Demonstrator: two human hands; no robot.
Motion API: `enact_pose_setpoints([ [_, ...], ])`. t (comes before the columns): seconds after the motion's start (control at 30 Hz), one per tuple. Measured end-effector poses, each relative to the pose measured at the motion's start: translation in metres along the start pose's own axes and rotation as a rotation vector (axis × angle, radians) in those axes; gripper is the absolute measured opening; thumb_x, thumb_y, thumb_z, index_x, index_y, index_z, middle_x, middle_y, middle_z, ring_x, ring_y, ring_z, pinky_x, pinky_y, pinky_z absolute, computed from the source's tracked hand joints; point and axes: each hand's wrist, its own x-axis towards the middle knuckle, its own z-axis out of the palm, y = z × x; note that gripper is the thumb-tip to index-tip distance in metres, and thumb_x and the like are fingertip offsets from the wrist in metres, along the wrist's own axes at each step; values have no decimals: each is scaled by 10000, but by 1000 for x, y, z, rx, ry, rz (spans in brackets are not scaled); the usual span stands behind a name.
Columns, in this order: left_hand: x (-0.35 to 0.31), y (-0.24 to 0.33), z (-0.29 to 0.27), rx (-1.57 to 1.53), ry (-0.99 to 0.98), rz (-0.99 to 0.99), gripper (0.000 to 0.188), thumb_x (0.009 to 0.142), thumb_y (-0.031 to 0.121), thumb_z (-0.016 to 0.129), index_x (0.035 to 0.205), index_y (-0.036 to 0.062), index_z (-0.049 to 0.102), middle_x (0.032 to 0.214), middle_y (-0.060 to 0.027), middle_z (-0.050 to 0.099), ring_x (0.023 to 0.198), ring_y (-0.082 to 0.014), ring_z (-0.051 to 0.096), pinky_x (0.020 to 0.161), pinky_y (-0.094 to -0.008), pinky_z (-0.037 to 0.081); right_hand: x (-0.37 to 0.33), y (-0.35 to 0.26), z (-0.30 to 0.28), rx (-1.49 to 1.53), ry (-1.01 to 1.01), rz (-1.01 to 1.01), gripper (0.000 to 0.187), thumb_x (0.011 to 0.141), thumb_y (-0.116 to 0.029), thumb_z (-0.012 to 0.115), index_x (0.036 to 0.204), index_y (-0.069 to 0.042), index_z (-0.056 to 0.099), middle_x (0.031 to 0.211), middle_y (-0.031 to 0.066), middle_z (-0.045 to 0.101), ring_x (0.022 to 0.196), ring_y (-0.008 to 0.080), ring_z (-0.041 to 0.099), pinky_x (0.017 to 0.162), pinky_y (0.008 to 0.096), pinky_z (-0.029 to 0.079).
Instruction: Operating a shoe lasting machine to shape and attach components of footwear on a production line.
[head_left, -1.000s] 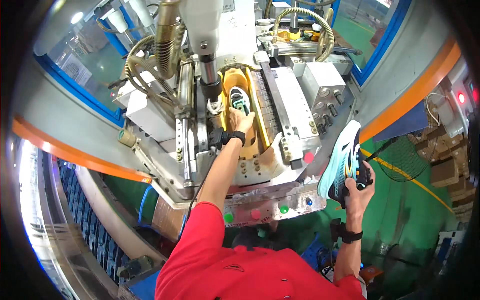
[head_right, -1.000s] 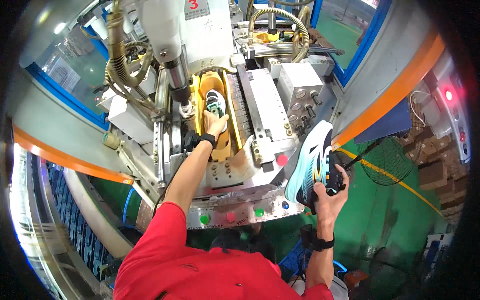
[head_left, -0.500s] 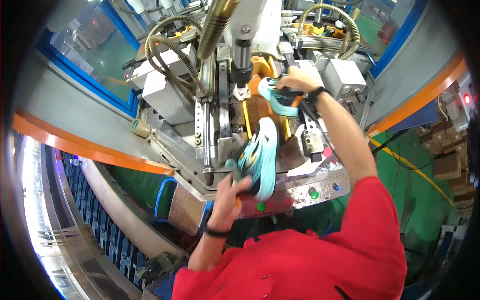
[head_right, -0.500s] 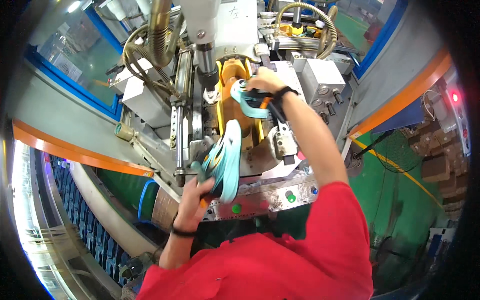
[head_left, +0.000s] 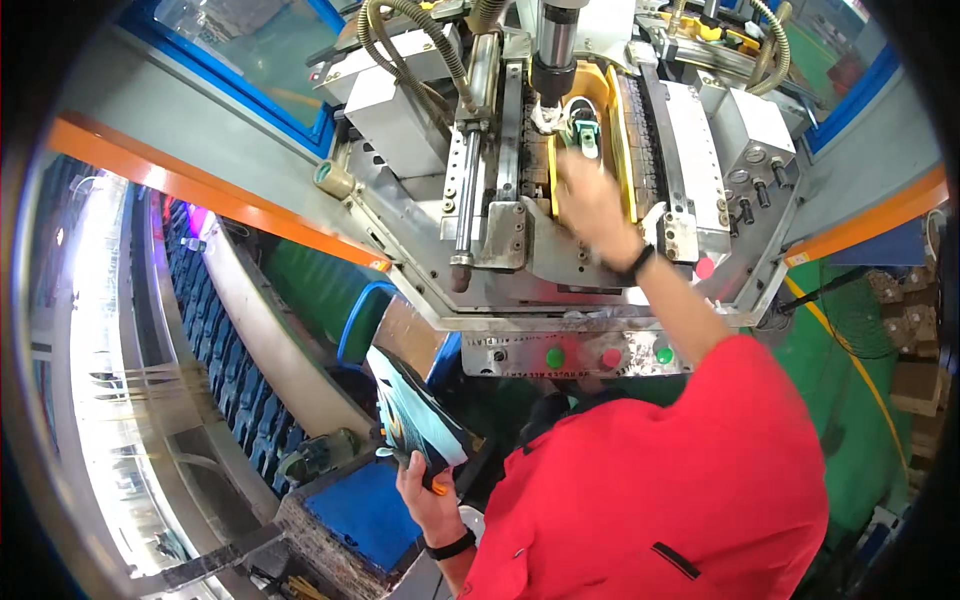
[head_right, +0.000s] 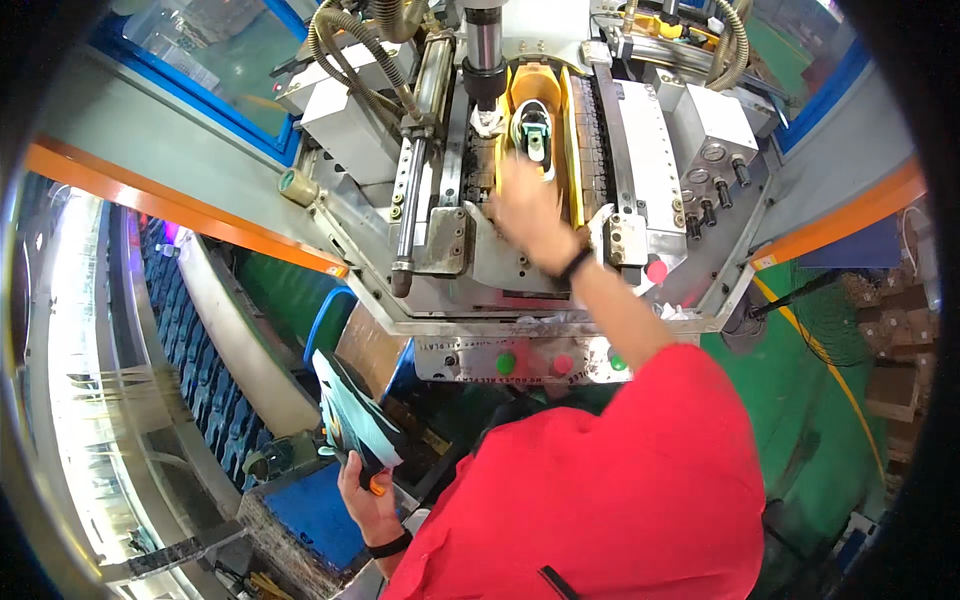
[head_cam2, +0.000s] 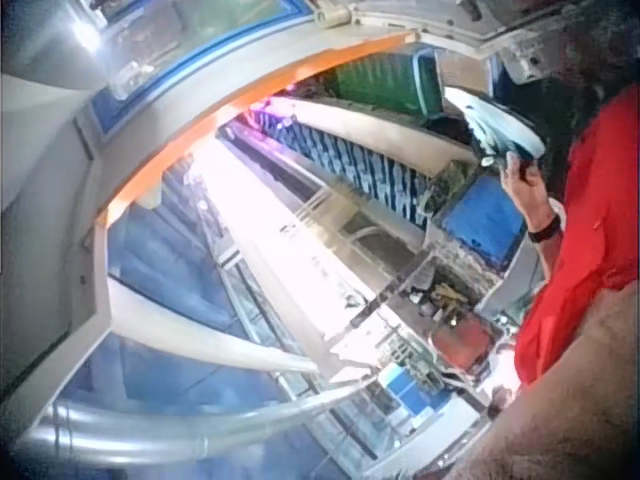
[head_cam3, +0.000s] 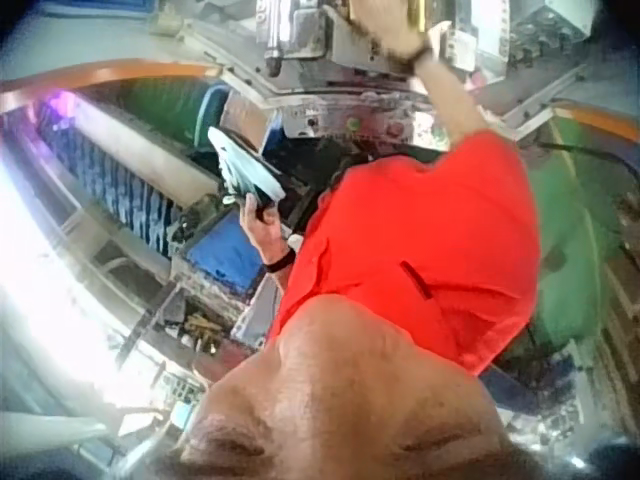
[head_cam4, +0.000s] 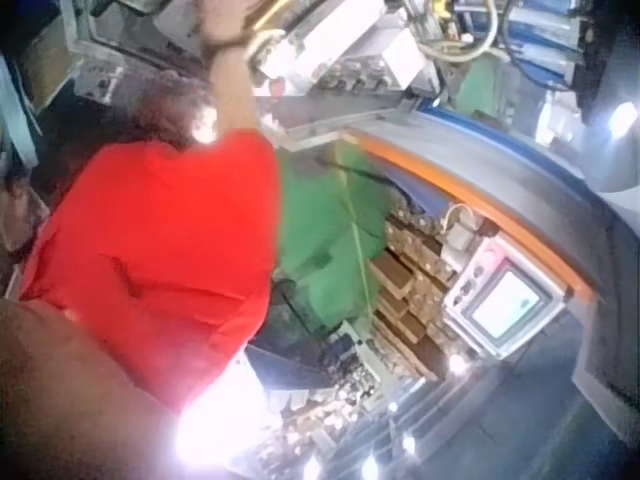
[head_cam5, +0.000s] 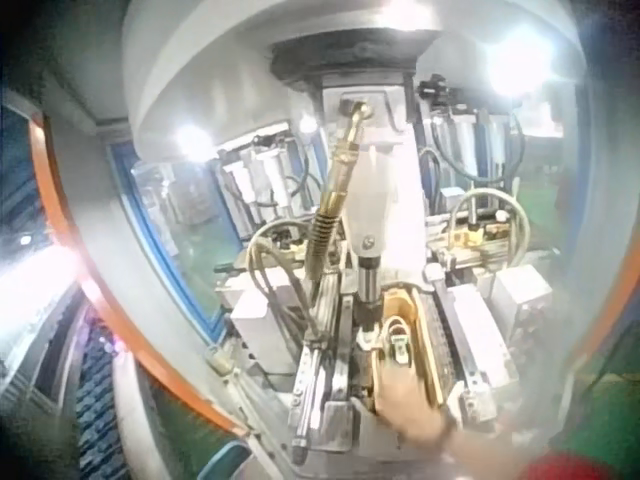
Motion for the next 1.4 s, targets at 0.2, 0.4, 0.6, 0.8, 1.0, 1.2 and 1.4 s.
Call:
enact_pose_setpoints([
  [0.2,-26,-22,8,-43,-9,-80,191,903,171,633,1038,37,620,984,-76,693,803,-187,671,555,-266,483,-187,-112,7,376,-521,9,139,773,-102,609,899,-47,591,928,114,570,929,292,580,711,383,538],
  [0.4,-66,-37,14,34,34,-68,176,904,165,630,1030,43,622,979,-68,692,815,-175,662,606,-255,487,-250,-81,61,242,-644,-48,150,801,-103,564,941,-51,585,1059,131,526,1092,316,537,831,410,522],
  [0.6,-102,-49,9,53,153,20,312,877,110,602,1169,6,566,977,-56,647,846,-164,642,649,-281,516,-250,-78,68,444,-829,86,194,836,-137,561,1010,-57,592,1047,161,546,1041,348,542,882,434,472],
  [0.8,-122,-68,-30,-114,251,23,266,881,95,627,1131,5,616,1009,-30,648,838,-117,622,642,-231,494,-238,-65,65,474,-801,56,220,852,-139,596,1057,-57,584,1028,178,549,1006,364,530,857,441,434],
  [1.0,-145,-153,-152,-544,469,18,196,863,44,660,1051,-9,649,963,-83,698,814,-184,691,675,-290,568,-228,-100,77,634,-835,128,238,859,-113,595,1061,2,645,958,121,650,894,212,619,819,334,492],
  [1.2,-171,-169,-284,-677,860,49,234,827,84,702,1001,-55,631,891,-162,665,749,-306,684,562,-430,589,-163,-314,75,887,-803,-229,226,910,-108,636,1118,-18,641,1056,80,674,938,183,625,820,294,494],
  [1.4,-180,-162,-466,-816,1143,274,304,776,69,736,1021,-41,593,924,-170,649,736,-322,678,572,-496,599,-157,-556,57,967,-760,-675,257,906,-70,584,1152,-6,623,1166,160,641,1030,292,620,877,362,498],
])
